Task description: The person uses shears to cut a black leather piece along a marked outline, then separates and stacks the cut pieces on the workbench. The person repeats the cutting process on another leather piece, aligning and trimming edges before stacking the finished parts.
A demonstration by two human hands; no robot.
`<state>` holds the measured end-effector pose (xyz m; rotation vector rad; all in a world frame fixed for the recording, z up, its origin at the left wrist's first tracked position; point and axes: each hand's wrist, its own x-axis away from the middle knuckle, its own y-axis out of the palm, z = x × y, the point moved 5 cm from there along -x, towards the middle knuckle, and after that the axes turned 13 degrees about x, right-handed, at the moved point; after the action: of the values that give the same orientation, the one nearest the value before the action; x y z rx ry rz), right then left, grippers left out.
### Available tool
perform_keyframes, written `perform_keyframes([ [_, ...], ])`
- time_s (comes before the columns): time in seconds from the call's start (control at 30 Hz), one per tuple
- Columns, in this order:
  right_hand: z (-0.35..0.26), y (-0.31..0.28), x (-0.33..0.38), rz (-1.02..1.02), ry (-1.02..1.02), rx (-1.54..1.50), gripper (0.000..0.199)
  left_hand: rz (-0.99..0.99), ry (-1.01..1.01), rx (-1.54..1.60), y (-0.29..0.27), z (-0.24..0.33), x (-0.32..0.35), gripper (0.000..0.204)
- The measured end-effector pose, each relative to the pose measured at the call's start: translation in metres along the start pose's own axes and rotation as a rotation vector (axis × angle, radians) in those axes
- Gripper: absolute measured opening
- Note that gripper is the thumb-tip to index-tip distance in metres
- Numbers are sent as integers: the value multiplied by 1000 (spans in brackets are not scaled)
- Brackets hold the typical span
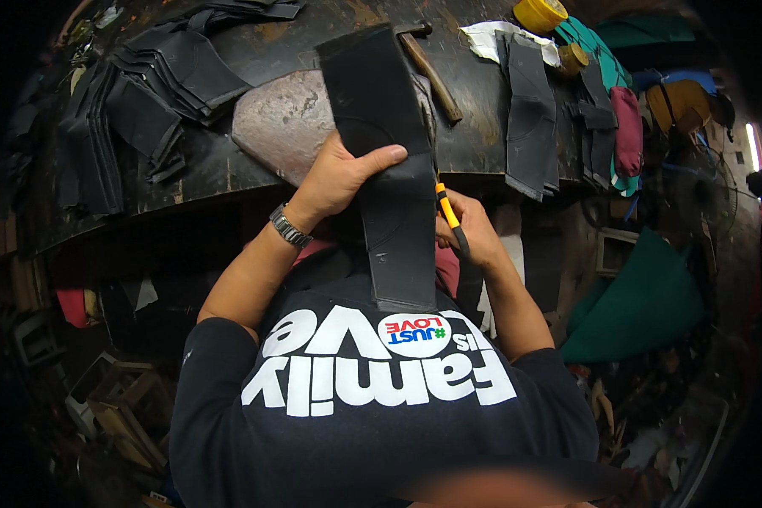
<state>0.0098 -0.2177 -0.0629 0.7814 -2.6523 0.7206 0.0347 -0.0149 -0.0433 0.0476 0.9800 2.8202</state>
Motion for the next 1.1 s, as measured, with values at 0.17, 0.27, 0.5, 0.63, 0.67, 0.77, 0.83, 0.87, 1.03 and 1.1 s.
perform_keyframes([
  [0.17,-9,-4,-6,50,-43,-53,18,-38,-64,39,3,-5,-2,27],
  [0.27,-11,-3,-5,62,-15,-9,16,-21,-35,29,0,-4,-2,24],
  [0.5,0,-2,-9,85,34,-2,13,-9,-50,17,-1,-9,1,24],
  [0.63,-3,-9,-21,167,-83,41,15,-82,-89,-73,7,-11,2,24],
  [0.67,-6,-11,-24,193,-144,86,16,-83,-83,-41,8,-10,2,24],
  [0.77,-10,-12,-27,216,-211,113,16,-82,-96,13,8,-10,2,24],
  [0.83,-7,-10,-26,193,-159,84,14,-85,-84,16,7,-10,3,24],
  [0.87,-4,-9,-24,173,-104,64,13,-77,-90,-9,5,-11,3,23],
  [1.03,-7,-6,-23,201,-110,-21,16,-102,-123,-66,4,-13,4,18],
  [1.1,-13,-8,-25,214,-150,22,19,-109,-166,-56,6,-15,5,17],
])
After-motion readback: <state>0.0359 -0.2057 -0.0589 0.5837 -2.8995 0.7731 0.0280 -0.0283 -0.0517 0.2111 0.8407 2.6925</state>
